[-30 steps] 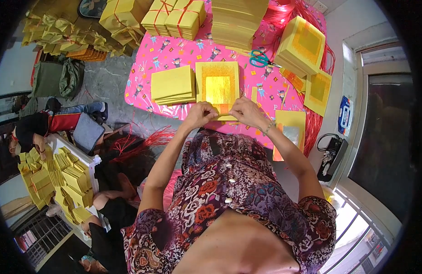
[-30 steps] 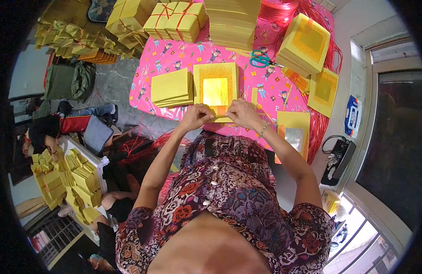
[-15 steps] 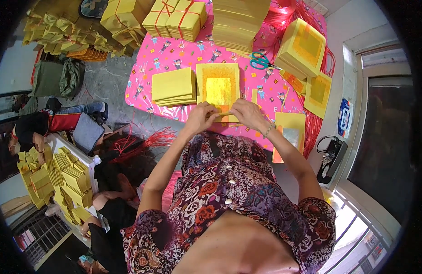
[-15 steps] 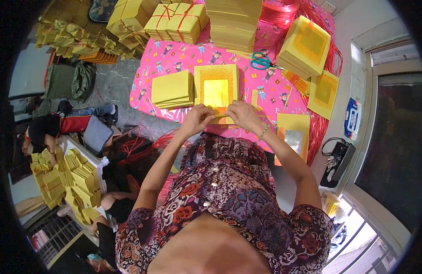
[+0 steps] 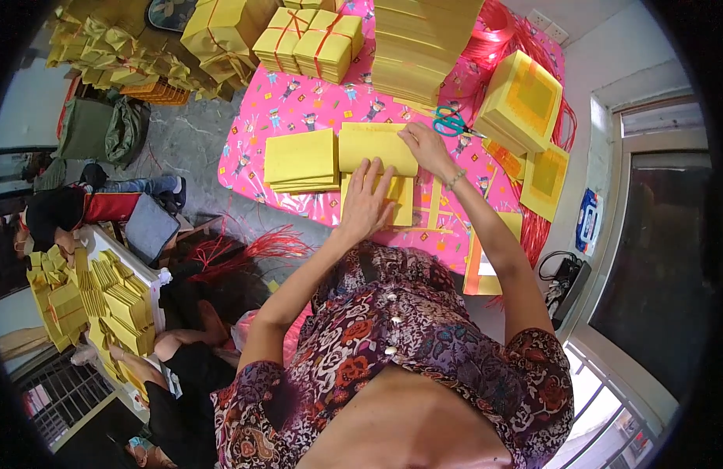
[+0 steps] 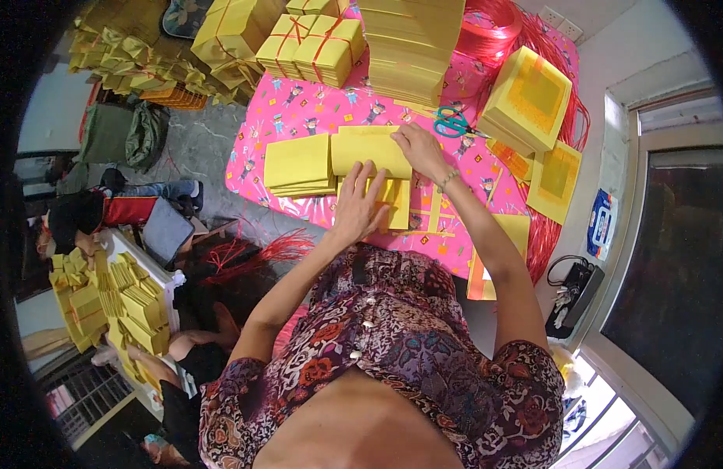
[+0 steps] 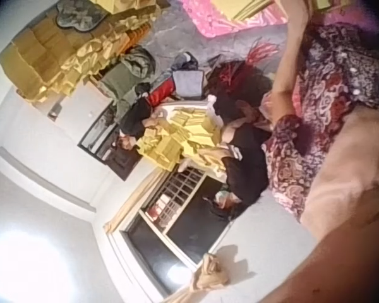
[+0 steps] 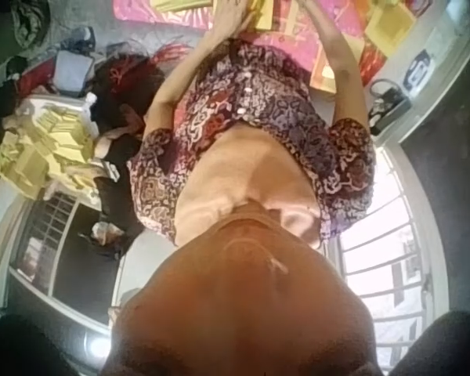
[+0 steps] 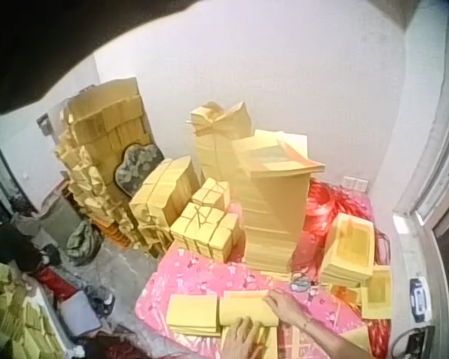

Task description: Folding and stacking yellow sheets of joss paper on a table.

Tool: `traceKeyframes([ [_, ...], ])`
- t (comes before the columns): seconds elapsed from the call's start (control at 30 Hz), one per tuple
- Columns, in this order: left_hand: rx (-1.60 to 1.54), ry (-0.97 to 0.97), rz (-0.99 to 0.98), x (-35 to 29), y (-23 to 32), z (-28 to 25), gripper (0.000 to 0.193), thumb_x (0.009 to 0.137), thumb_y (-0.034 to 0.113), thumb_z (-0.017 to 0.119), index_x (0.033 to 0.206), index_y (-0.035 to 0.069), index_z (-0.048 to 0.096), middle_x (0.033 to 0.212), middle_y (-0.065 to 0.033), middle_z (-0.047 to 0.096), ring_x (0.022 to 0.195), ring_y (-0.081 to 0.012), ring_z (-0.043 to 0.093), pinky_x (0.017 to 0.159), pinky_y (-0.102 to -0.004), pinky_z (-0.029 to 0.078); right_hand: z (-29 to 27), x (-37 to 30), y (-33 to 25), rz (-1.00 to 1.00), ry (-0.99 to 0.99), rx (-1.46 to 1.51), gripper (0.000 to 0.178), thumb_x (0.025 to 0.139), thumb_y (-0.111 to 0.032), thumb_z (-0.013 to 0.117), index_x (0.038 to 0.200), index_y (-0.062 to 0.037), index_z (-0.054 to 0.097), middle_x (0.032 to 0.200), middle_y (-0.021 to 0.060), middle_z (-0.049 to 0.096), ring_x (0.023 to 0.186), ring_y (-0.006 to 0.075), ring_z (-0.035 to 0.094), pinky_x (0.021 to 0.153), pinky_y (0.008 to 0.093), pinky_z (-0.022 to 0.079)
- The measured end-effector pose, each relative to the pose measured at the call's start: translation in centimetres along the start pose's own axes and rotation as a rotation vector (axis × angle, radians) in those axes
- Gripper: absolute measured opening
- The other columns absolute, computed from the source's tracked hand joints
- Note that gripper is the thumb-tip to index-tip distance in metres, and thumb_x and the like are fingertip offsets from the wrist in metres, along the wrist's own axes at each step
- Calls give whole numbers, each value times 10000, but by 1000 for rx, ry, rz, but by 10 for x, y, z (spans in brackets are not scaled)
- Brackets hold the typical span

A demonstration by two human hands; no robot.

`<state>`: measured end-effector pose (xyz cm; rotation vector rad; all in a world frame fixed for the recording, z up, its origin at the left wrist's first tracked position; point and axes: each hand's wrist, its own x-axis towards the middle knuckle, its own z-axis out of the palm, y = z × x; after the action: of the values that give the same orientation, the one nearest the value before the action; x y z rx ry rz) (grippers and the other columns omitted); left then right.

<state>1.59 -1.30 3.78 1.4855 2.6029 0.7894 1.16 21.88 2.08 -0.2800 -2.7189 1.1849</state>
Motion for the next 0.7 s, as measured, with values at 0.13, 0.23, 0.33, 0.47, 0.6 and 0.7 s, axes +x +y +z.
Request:
traceKeyframes([
  [0.13, 85, -78, -34, 13, -13, 11, 776, 883, 378, 640, 1524, 103, 298, 1546, -256, 252, 1432, -459, 223, 1149, -561, 236, 4, 24, 7, -27, -45, -122, 288, 962, -289, 564, 915, -11, 621, 915, 175, 603, 877, 370, 600, 773, 462, 476],
  [0.23, 92, -109, -47, 17, -20, 18, 799, 884, 418, 618, 1539, 120, 272, 1557, -253, 239, 1447, -450, 195, 1169, -553, 194, 13, 33, 8, -109, 69, -295, 249, 956, -275, 574, 946, -34, 633, 915, 143, 607, 896, 328, 583, 828, 455, 455],
  [0.33, 105, -121, -54, 19, -22, 22, 798, 894, 437, 602, 1545, 123, 262, 1557, -252, 239, 1445, -449, 200, 1174, -550, 180, 24, 41, 8, -107, 32, -321, 236, 943, -270, 587, 1018, -58, 658, 966, 128, 633, 955, 318, 589, 876, 455, 459],
  [0.47, 93, -119, -46, 22, -24, 24, 797, 897, 438, 601, 1545, 123, 261, 1557, -252, 239, 1443, -452, 200, 1174, -552, 178, 39, 46, 11, -121, -77, -223, 253, 920, -246, 599, 1100, -85, 674, 1064, 127, 648, 1041, 317, 588, 907, 461, 462],
  [0.6, 93, -136, -50, 21, -26, 24, 794, 898, 441, 600, 1543, 122, 266, 1556, -254, 240, 1441, -457, 201, 1170, -557, 184, 43, 47, 3, -93, -146, -239, 248, 896, -218, 610, 1099, -94, 680, 1091, 123, 641, 1070, 314, 580, 909, 461, 468],
  [0.7, 82, -130, -46, 21, -26, 25, 793, 897, 444, 600, 1542, 122, 270, 1556, -254, 240, 1440, -459, 201, 1169, -559, 186, 41, 46, 1, -124, -119, -237, 246, 884, -203, 619, 1092, -83, 678, 1080, 122, 627, 1052, 322, 576, 906, 460, 471],
])
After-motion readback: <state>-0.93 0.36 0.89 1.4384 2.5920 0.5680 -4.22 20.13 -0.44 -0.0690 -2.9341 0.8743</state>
